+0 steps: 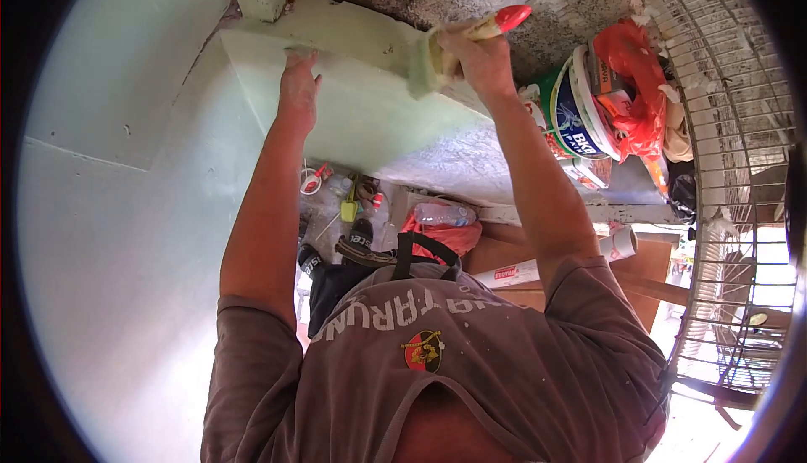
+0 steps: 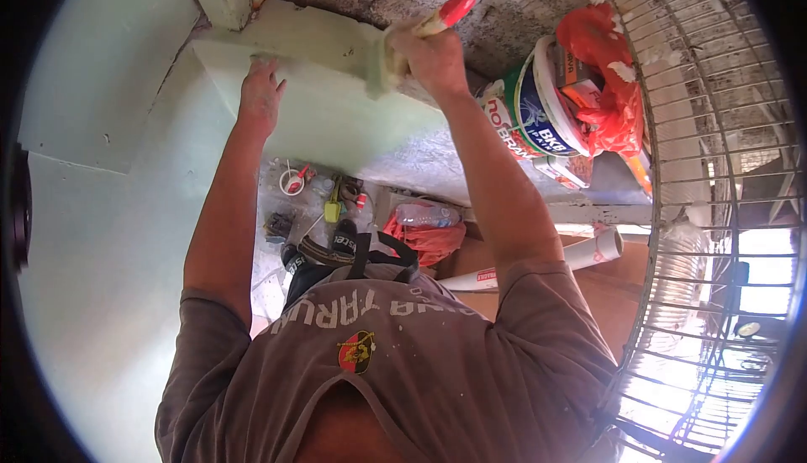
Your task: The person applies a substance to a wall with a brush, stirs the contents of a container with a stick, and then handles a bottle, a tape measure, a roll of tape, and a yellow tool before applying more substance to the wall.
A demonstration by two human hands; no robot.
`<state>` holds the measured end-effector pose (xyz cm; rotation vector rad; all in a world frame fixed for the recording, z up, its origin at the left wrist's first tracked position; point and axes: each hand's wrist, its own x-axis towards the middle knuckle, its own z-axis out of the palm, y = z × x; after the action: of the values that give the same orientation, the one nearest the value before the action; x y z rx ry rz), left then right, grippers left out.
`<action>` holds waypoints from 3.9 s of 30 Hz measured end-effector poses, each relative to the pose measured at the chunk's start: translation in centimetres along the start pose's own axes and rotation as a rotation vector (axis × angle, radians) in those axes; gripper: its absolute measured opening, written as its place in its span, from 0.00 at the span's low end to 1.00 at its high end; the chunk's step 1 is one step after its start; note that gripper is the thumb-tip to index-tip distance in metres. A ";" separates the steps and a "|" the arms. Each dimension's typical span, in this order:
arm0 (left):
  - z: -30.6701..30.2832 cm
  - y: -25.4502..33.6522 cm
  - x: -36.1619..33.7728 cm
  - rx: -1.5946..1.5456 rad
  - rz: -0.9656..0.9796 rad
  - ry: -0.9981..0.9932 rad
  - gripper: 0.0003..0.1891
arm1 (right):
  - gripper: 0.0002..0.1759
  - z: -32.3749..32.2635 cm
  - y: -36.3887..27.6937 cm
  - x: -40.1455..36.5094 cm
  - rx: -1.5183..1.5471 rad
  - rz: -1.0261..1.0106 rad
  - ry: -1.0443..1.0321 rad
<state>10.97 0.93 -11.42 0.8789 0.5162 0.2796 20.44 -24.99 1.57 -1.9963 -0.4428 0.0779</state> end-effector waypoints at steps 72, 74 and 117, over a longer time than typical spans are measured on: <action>0.7 0.6 -1.4 0.031 0.024 0.001 0.44 | 0.22 -6.3 0.5 2.1 -0.971 0.240 -0.074; 0.6 0.4 -1.3 0.021 0.023 -0.016 0.43 | 0.23 -6.6 -1.0 2.1 -0.933 0.222 -0.083; -6.2 -7.5 6.1 -1.888 -0.768 -1.084 0.27 | 0.19 3.8 -1.4 4.2 -0.874 -0.040 0.014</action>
<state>12.91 3.08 -22.52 -1.0556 -0.5206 -0.4372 22.99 -19.78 1.65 -2.8371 -0.5655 -0.1878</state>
